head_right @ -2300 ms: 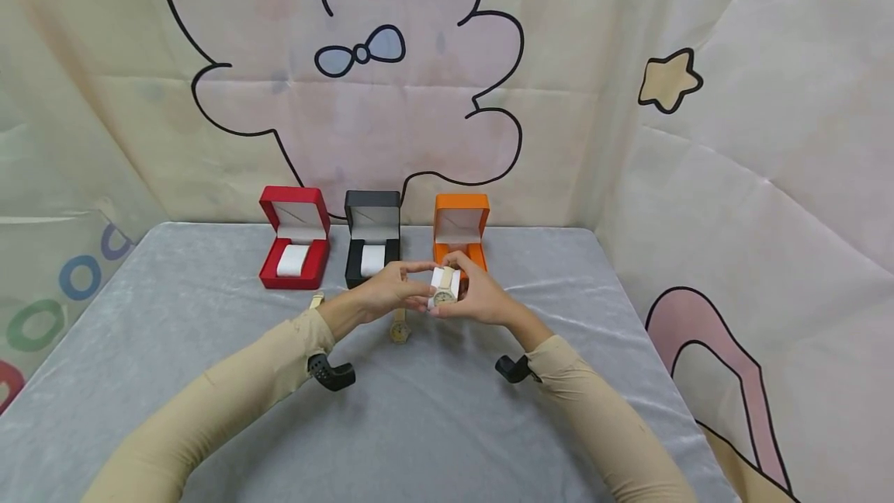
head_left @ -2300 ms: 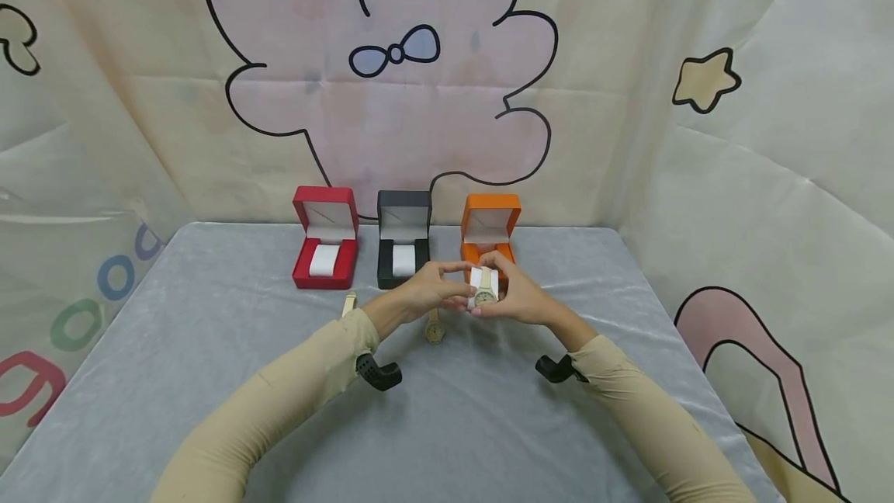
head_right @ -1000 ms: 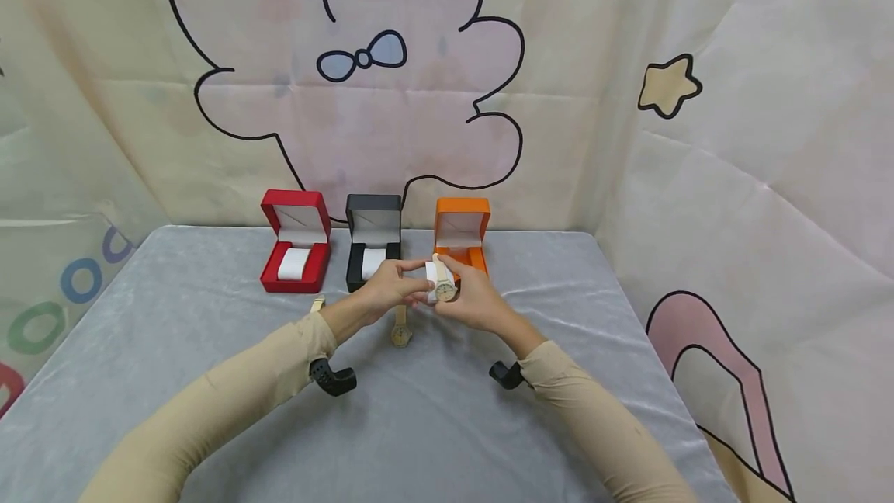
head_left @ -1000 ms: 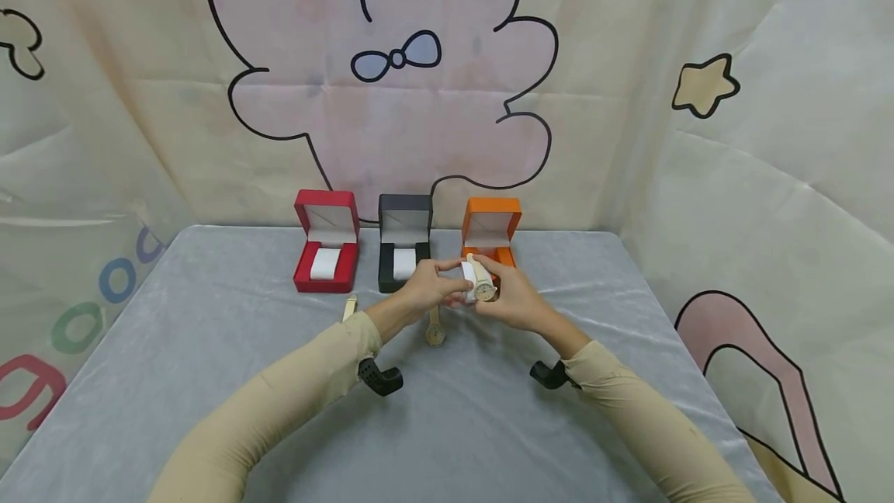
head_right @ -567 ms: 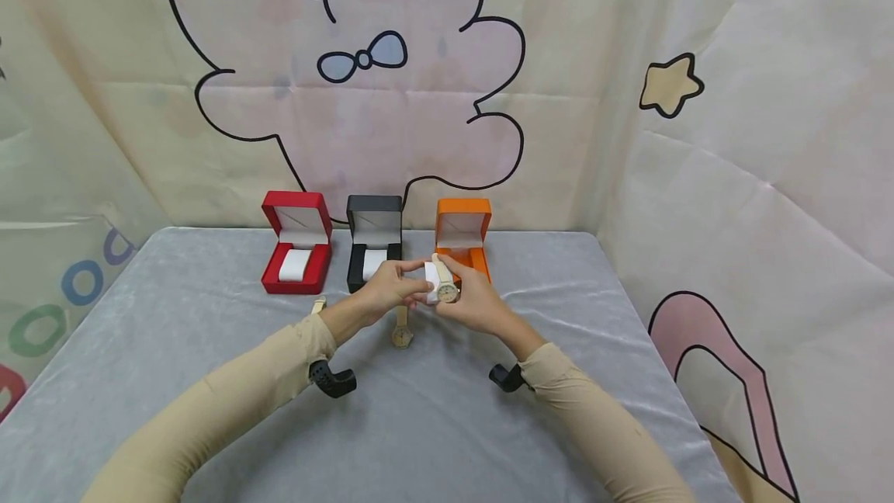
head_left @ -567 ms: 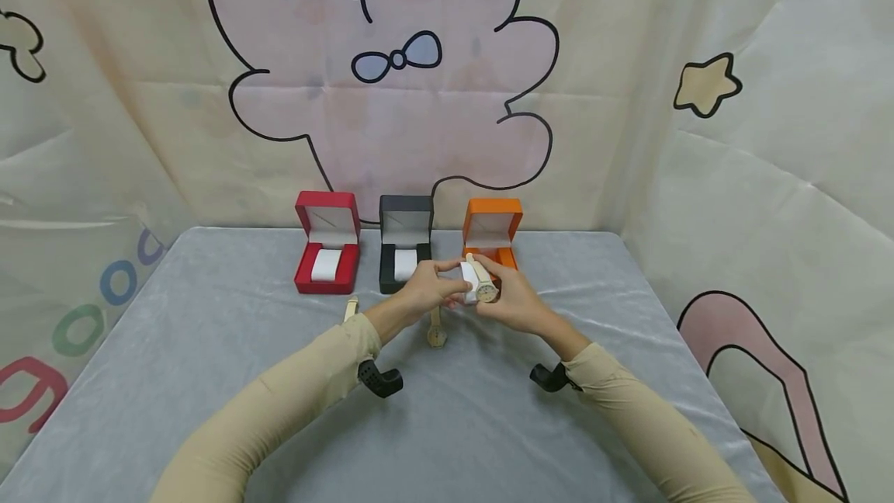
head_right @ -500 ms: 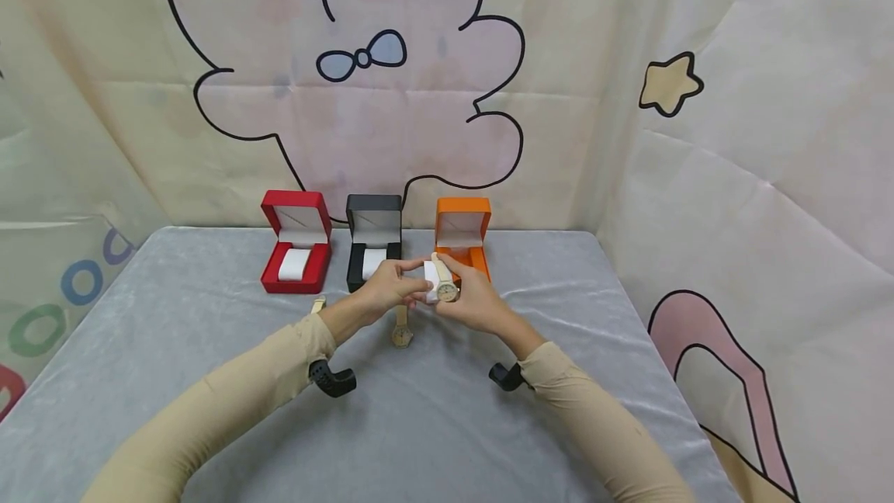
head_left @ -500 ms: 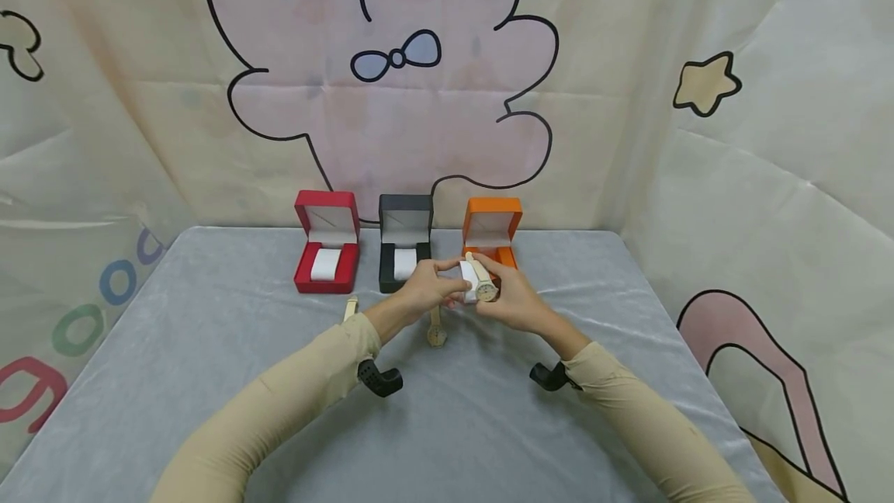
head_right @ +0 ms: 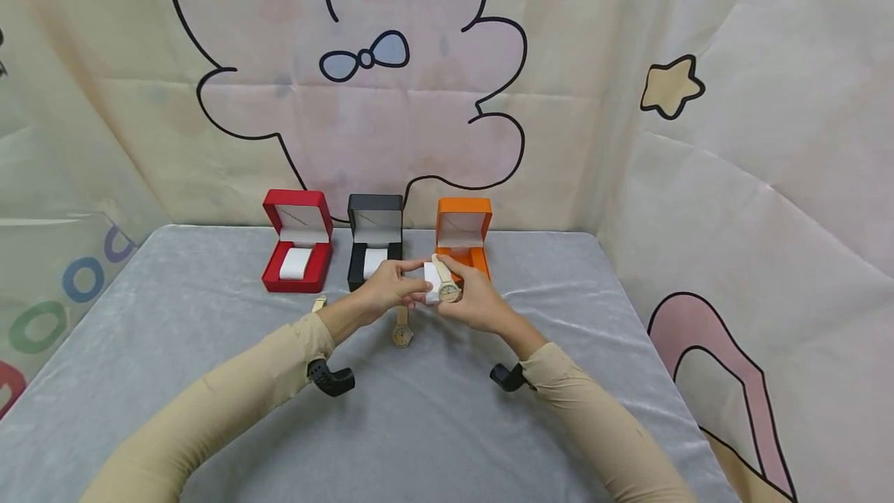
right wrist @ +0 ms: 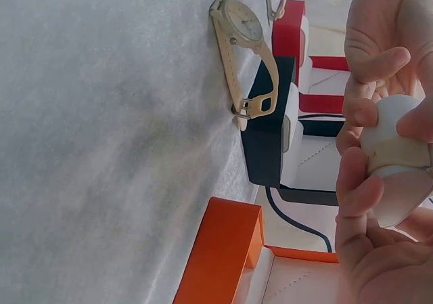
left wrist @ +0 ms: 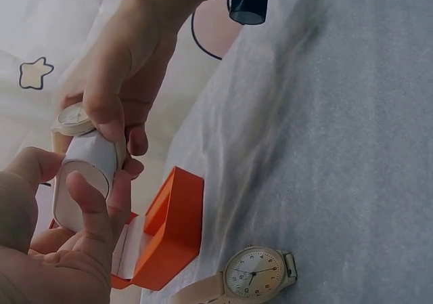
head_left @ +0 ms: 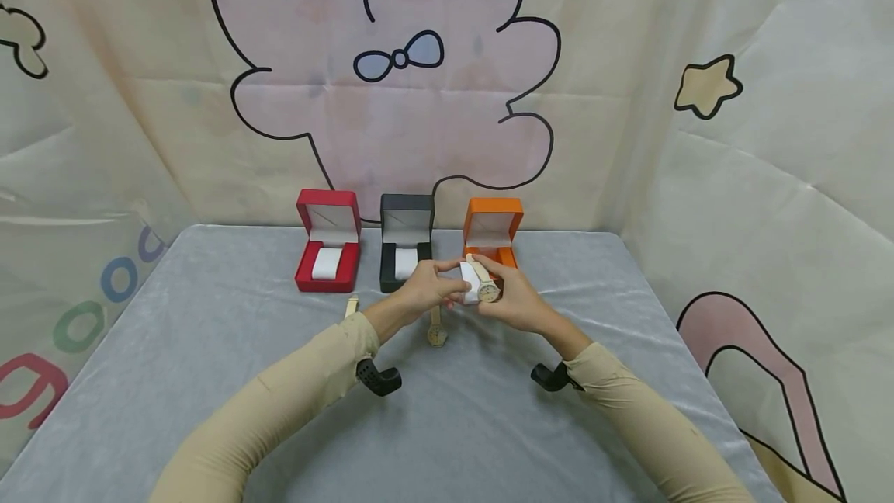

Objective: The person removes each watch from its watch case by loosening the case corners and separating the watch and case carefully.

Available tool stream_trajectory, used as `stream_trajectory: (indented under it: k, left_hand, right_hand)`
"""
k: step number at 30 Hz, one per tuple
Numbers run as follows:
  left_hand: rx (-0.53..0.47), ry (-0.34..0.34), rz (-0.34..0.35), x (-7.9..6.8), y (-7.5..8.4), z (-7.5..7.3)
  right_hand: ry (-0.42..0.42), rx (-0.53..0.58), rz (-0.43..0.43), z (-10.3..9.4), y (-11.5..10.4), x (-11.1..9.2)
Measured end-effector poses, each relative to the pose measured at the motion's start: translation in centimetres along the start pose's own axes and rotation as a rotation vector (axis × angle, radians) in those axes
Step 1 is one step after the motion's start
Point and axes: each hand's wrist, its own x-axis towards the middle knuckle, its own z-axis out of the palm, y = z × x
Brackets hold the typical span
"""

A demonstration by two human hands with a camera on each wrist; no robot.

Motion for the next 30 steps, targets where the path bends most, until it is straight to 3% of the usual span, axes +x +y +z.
stream_trajectory:
  k: [16, 24, 30]
  left_hand:
    - [-0.021, -0.035, 0.002, 0.0, 0.5, -0.8]
    - [0.004, -0.090, -0.008, 0.0, 0.8, -1.3]
    - [-0.004, -0.159, -0.020, 0.1, 0.8, -1.8]
  right_hand:
    - [-0.067, 0.128, -0.056, -0.9, 0.6, 0.4]
    - [-0.106, 0.255, -0.049, -1.3, 0.7, 0.1]
    - [-0.192, 0.403, -0.003, -1.6, 0.9, -0.3]
